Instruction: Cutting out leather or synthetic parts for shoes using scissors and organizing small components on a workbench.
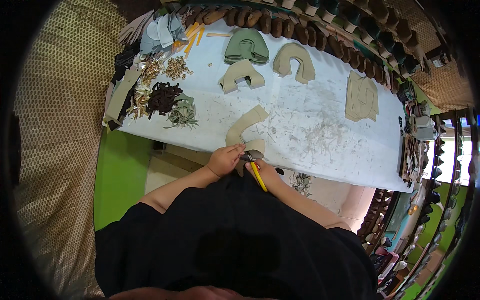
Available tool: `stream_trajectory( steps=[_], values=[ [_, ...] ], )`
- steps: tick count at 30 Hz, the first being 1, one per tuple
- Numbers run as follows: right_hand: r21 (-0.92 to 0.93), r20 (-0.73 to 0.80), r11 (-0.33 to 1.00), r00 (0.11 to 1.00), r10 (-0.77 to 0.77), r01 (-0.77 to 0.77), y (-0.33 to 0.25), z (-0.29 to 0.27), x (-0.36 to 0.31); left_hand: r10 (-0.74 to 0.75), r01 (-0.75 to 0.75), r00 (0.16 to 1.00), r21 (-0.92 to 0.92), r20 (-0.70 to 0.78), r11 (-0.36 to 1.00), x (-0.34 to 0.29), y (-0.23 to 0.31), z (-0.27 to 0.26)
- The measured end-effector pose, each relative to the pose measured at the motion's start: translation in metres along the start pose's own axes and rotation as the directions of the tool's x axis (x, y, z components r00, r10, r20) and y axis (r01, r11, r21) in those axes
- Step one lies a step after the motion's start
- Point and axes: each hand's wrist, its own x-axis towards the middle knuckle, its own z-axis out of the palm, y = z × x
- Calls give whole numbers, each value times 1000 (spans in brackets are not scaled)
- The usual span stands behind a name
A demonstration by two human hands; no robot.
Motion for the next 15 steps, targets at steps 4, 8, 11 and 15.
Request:
stream_trajectory(
  steps=[4,8,11,15],
  values=[
    [26,3,1000,1000,-8,7,7,2,3,-21,21,1000,-29,18,999,2,6,-1],
    [24,-17,999,1000,-23,24,7,3,4,-8,7,1000,-49,-13,999,1,6,1],
    [13,5,1000,1000,24,-24,4,4,4,-43,41,999,-73,-22,996,1,8,3],
    [1,-30,1000,999,-30,30,11,9,8,-103,100,994,-114,-25,988,3,9,6]
  ],
)
